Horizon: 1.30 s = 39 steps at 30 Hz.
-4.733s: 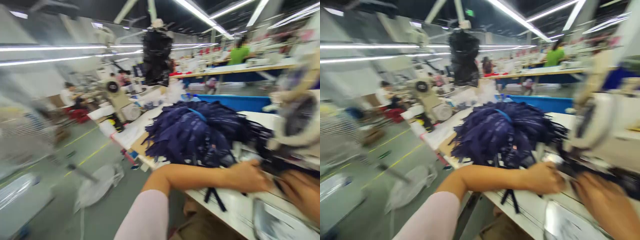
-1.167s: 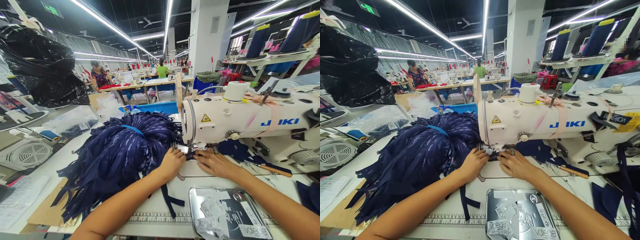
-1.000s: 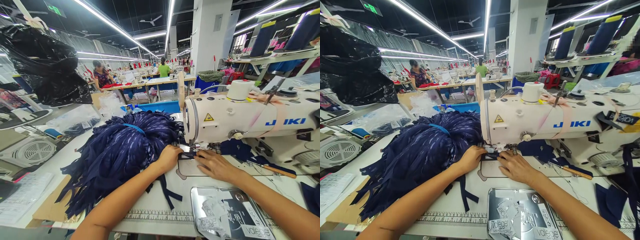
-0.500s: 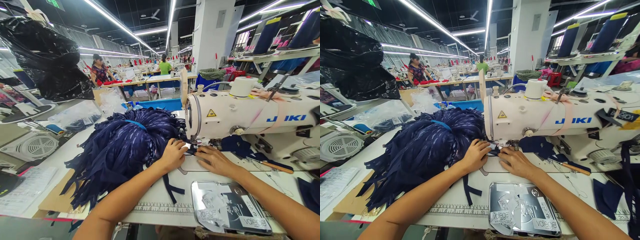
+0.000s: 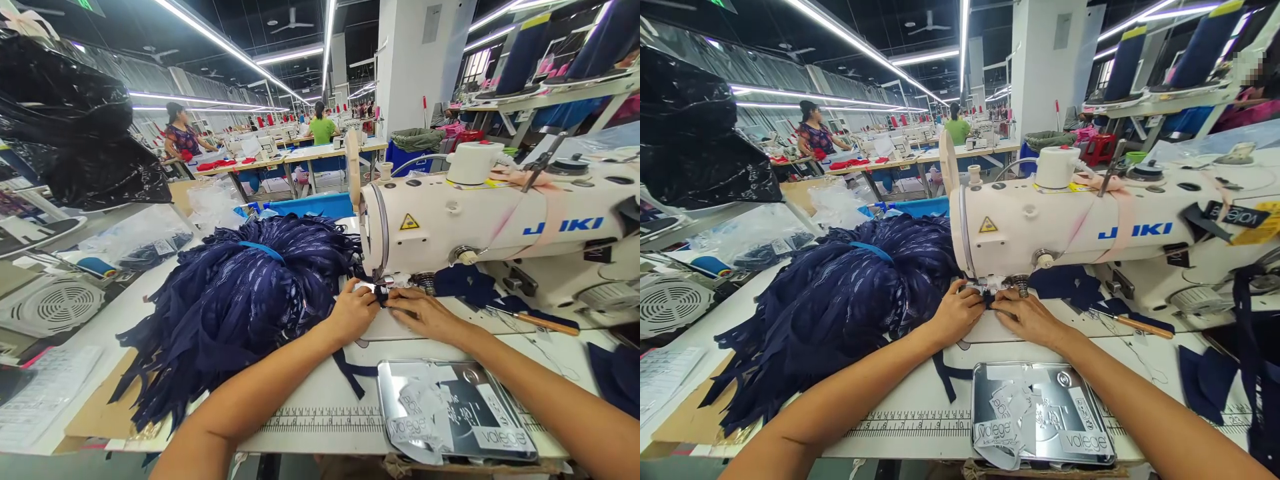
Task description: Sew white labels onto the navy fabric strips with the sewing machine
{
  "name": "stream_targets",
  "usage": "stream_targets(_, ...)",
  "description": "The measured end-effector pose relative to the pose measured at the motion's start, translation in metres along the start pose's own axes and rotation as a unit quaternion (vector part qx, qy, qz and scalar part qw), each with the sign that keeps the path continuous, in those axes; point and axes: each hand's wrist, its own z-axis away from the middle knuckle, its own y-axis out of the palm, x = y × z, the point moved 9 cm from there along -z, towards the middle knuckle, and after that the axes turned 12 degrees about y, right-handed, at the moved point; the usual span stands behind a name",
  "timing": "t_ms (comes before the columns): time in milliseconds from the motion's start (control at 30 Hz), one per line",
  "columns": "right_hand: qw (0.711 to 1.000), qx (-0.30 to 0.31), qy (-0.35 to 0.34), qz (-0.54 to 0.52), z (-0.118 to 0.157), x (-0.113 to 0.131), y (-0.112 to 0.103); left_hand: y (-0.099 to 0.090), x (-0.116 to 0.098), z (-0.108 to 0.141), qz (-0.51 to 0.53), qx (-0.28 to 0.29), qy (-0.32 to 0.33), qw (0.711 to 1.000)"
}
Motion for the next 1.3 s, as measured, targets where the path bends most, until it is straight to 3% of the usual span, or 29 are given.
stream_targets(167,0.991,0.004,-0.065,0.114,0.004,0.021,0.001,-0.005,-0.003,0.009,0.052,0.016,0.010,0.998)
stream_targets(300,0.986,-0.017,-0.078,0.146,0.006,0.026,0.002,-0.009,-0.006,0.018,0.084,0.037,0.010,0.996)
stream_targets(967,0.985,-0.029,-0.050,0.163,0.005,0.019,0.007,0.004,-0.004,0.019,0.060,0.078,0.001,0.995)
stream_targets(1300,0.984,-0.016,-0.011,0.174,0.002,0.002,0.009,0.006,0.007,0.015,0.047,0.086,-0.025,0.995)
